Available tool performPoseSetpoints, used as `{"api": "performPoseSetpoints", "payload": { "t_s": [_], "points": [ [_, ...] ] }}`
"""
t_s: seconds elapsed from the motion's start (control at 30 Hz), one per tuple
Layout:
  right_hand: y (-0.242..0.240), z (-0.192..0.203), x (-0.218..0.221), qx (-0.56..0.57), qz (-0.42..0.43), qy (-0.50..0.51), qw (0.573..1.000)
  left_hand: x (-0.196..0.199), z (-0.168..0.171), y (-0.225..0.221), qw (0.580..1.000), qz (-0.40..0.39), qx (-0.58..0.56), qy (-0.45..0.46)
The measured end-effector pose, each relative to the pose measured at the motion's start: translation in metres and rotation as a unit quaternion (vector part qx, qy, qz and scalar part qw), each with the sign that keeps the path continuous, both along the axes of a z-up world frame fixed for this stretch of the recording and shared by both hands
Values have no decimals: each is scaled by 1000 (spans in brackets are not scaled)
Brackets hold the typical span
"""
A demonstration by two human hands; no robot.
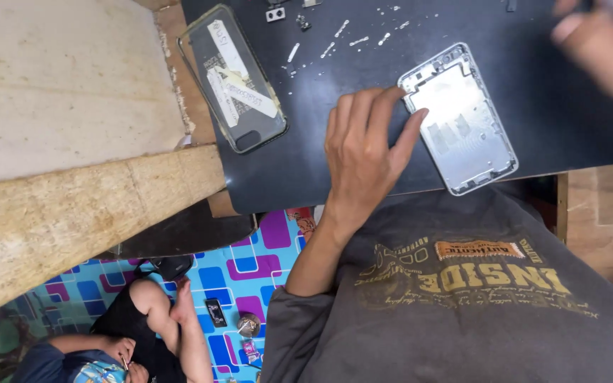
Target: Removing motherboard screws from a mobile phone using a precision screwdriver on a repair bench.
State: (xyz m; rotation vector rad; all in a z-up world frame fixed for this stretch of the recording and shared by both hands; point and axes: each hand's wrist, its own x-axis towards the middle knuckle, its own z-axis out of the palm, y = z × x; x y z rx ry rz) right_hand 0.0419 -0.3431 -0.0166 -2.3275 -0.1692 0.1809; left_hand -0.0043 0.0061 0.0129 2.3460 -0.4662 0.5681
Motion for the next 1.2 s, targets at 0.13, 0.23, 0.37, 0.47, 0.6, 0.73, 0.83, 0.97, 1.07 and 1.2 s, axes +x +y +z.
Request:
{"api": "performPoseSetpoints", "payload": {
  "t_s": [0.13,0.23,0.37,0.47,0.6,0.73,0.83,0.97,1.07,1.2],
  "points": [
    [72,60,-32,-203,74,-2,976,-17,9,-7,998,37,16,53],
    [80,57,-41,-236,83,1,968,-30,5,-18,996,47,8,80],
    [89,55,-53,-242,59,-7,968,-35,-7,-27,996,49,-6,80],
    [97,63,-51,-167,41,48,984,-28,-11,-20,992,42,-43,111],
    [99,70,-47,-108,45,59,991,-24,-10,-14,992,31,-43,114],
    [85,73,-46,-53,-7,17,998,-24,-8,-11,992,27,-44,114],
    [86,78,-40,-23,-19,36,999,-16,-3,-6,995,1,-17,99],
    [82,73,-38,-60,21,-16,998,1,-6,-8,996,-13,26,85],
    [84,68,-37,-34,15,-9,999,12,-3,-7,993,-15,94,77],
    [84,63,-39,-32,10,-15,999,11,-1,-5,991,-17,63,116]
  ]
}}
